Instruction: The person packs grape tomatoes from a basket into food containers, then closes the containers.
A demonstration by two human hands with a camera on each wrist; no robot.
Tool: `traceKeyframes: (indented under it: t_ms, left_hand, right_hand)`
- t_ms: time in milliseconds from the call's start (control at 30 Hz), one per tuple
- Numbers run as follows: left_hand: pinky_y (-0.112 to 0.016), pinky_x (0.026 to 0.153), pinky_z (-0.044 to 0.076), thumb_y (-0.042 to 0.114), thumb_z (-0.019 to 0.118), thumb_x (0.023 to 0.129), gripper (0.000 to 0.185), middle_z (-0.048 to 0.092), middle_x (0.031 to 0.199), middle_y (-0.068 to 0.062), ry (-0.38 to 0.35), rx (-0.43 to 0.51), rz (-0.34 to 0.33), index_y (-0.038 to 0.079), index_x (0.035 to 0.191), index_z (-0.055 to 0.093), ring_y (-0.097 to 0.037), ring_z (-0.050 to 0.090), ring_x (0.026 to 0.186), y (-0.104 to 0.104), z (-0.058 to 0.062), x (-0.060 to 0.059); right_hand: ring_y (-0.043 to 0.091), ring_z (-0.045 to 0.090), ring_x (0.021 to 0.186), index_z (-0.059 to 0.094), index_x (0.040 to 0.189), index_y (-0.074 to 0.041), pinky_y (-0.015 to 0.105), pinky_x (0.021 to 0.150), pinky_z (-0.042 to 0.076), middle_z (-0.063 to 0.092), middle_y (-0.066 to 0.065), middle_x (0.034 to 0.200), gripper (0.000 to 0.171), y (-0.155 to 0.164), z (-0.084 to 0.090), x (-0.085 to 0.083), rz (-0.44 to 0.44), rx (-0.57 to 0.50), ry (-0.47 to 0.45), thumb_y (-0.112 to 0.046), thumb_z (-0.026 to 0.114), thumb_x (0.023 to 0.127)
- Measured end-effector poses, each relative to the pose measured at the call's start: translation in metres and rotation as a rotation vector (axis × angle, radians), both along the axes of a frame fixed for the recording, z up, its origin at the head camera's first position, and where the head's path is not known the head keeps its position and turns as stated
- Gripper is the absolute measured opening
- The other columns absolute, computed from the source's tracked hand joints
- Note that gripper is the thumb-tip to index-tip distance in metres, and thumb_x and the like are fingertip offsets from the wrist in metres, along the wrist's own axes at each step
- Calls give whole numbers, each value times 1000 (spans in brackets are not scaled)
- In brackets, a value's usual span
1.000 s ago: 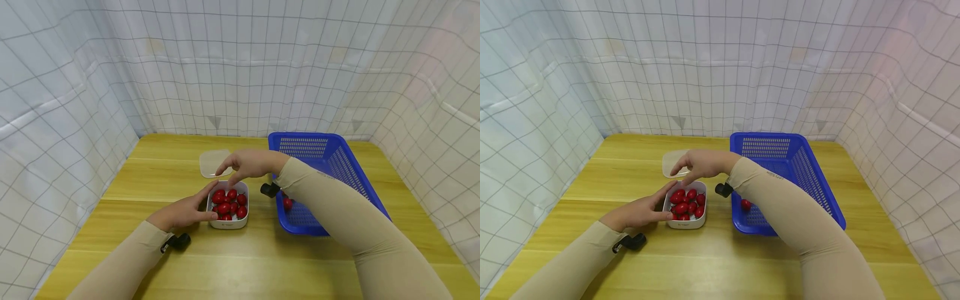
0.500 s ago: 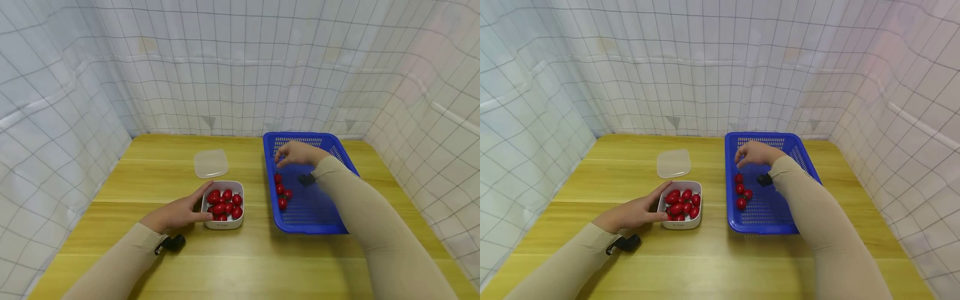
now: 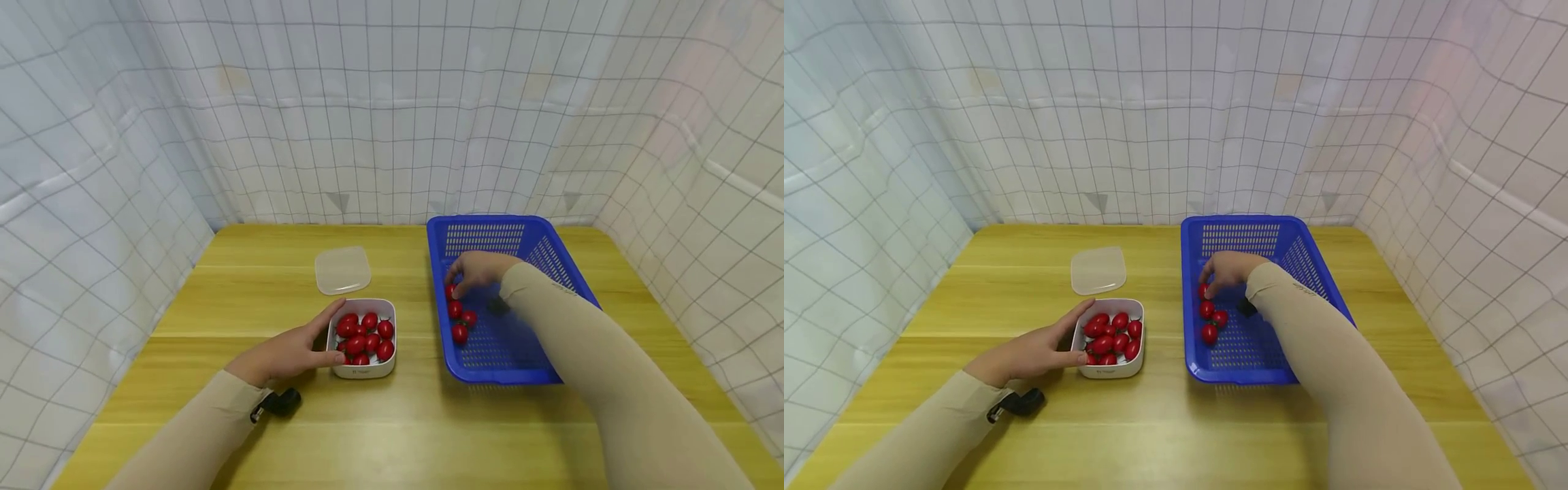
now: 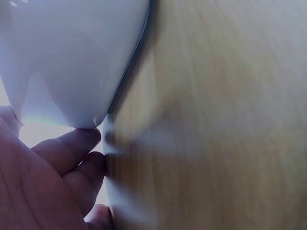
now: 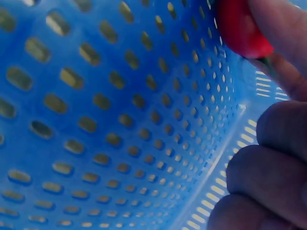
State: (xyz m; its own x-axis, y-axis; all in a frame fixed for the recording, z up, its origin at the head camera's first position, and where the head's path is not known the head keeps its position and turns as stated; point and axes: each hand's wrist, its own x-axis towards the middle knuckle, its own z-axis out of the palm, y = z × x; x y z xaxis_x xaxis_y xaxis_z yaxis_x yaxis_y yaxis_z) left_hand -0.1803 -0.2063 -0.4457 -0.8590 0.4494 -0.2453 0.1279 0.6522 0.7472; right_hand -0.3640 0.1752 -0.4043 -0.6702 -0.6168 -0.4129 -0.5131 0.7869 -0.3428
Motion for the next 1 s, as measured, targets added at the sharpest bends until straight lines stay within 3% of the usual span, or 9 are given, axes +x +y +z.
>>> traceKeyframes:
  t_ms: [200, 433, 1000]
  left_hand:
    - [-67, 124, 27, 49, 74, 97, 105, 18, 175, -18, -12, 17, 0, 28, 171, 2, -50, 27, 157, 1, 0, 0]
    - [-68, 124, 27, 49, 73, 97, 105, 16, 175, -18, -4, 13, -3, 28, 171, 2, -50, 28, 156, 1, -1, 1]
    - [-68, 123, 27, 49, 72, 98, 104, 16, 175, -19, 9, 7, -2, 27, 171, 2, -51, 28, 156, 2, 1, 3]
  right_hand:
    - [29, 67, 122, 78, 121, -13, 51, 113, 48, 75, 7, 125, 31, 0, -3, -2, -42, -20, 30, -24, 81, 92]
    - [31, 64, 128, 78, 125, -15, 51, 117, 45, 73, 9, 132, 34, 1, -6, -5, -77, -20, 23, -25, 81, 92]
    - [34, 62, 133, 77, 128, -15, 51, 117, 45, 70, 11, 138, 36, 0, -9, -7, -66, 0, 41, -27, 80, 94]
